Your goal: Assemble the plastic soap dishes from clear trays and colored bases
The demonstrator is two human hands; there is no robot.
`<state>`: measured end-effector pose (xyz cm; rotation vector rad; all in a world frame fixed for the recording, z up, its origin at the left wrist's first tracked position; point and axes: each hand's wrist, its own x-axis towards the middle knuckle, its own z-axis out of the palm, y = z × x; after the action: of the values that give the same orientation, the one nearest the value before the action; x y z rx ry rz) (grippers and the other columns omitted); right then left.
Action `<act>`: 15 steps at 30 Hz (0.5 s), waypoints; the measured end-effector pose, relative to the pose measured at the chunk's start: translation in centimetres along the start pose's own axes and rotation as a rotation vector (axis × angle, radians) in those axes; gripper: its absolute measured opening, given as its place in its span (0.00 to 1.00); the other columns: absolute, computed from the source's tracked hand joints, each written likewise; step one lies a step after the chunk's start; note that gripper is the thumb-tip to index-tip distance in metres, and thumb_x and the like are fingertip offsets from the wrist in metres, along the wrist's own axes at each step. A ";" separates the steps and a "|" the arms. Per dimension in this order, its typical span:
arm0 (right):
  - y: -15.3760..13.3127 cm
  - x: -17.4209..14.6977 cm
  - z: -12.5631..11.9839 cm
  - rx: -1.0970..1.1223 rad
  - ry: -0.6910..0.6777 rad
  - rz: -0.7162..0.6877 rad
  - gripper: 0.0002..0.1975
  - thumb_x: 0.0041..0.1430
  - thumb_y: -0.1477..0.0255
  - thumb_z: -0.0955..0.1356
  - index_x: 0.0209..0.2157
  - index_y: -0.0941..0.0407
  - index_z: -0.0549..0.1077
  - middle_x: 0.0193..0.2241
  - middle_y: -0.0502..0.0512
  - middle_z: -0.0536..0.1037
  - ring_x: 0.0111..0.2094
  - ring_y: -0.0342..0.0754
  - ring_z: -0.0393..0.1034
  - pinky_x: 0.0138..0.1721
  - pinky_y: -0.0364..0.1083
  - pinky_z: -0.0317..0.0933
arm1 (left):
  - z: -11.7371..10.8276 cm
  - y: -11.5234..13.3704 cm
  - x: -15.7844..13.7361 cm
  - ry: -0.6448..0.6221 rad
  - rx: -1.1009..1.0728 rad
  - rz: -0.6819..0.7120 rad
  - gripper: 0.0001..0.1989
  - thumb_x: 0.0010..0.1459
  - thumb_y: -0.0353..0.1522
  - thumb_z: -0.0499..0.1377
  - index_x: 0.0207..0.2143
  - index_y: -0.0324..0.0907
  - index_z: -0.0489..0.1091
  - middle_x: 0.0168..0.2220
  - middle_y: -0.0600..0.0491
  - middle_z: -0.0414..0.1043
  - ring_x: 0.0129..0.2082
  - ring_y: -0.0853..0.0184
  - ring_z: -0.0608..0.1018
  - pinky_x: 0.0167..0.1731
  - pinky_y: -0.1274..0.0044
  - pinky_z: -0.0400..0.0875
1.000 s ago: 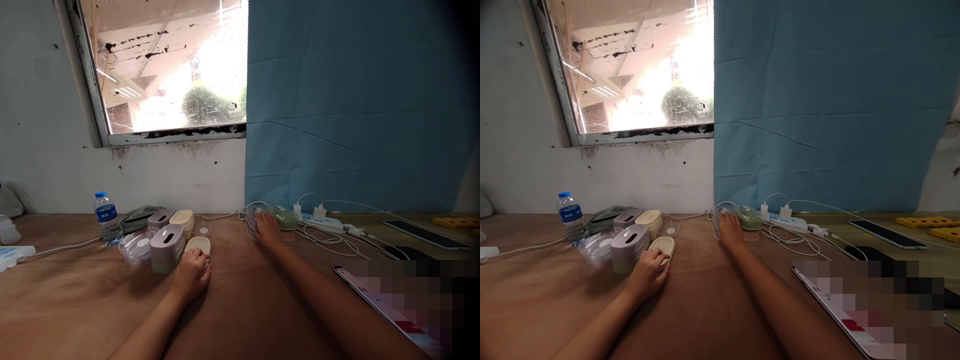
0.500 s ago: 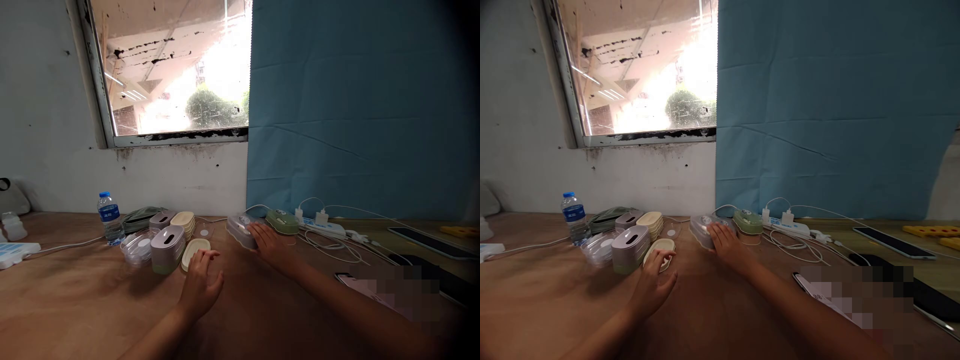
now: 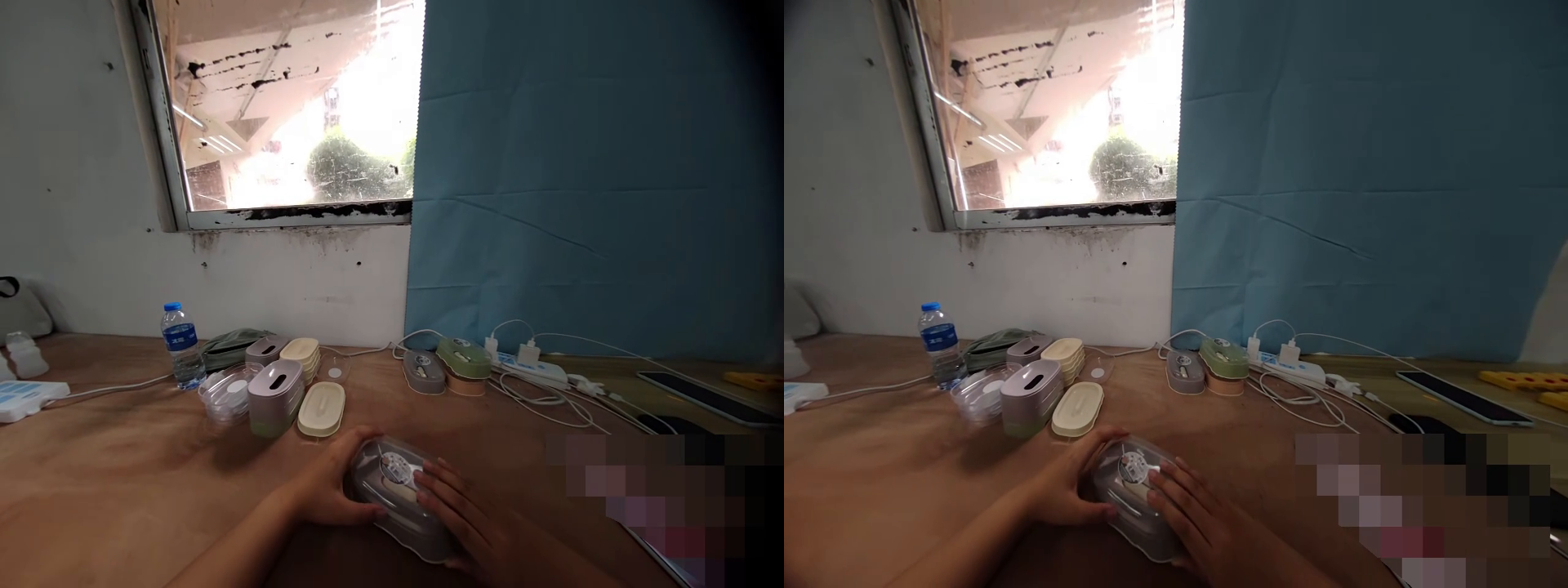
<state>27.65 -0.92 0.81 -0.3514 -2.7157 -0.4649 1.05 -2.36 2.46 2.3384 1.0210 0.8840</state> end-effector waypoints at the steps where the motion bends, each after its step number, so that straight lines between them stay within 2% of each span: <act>1: 0.1 0.0 -0.1 0.052 -0.014 0.009 0.28 0.57 0.70 0.62 0.57 0.60 0.50 0.55 0.59 0.58 0.58 0.53 0.45 0.55 0.51 0.52 | -0.1 0.0 0.0 -0.014 -0.012 -0.006 0.39 0.38 0.38 0.64 0.53 0.43 0.51 0.51 0.47 0.57 0.51 0.61 0.62 0.51 0.72 0.56; 6: 0.0 0.1 -1.5 0.300 -0.112 0.160 0.24 0.56 0.71 0.62 0.55 0.55 0.55 0.56 0.56 0.57 0.57 0.50 0.48 0.54 0.50 0.53 | -0.1 0.2 0.2 0.022 0.004 -0.003 0.35 0.34 0.40 0.65 0.47 0.42 0.59 0.47 0.47 0.60 0.47 0.61 0.65 0.48 0.73 0.59; 10: 0.3 -0.3 -2.6 0.346 -0.119 0.228 0.21 0.56 0.69 0.62 0.52 0.51 0.59 0.55 0.55 0.59 0.55 0.50 0.53 0.51 0.48 0.58 | 0.9 0.9 0.3 0.086 0.024 -0.023 0.31 0.34 0.42 0.65 0.43 0.43 0.63 0.44 0.49 0.62 0.43 0.63 0.68 0.43 0.75 0.63; 15: 0.7 -0.4 -2.8 0.375 -0.095 0.368 0.28 0.53 0.64 0.64 0.55 0.51 0.53 0.56 0.57 0.56 0.54 0.53 0.55 0.49 0.50 0.61 | 2.4 2.0 0.6 0.200 0.040 -0.136 0.25 0.39 0.43 0.62 0.39 0.44 0.64 0.37 0.51 0.65 0.37 0.65 0.70 0.37 0.75 0.66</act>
<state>29.08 -1.38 3.27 -0.7590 -2.6637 0.1635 3.98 -3.50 2.18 2.2155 1.2727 1.0680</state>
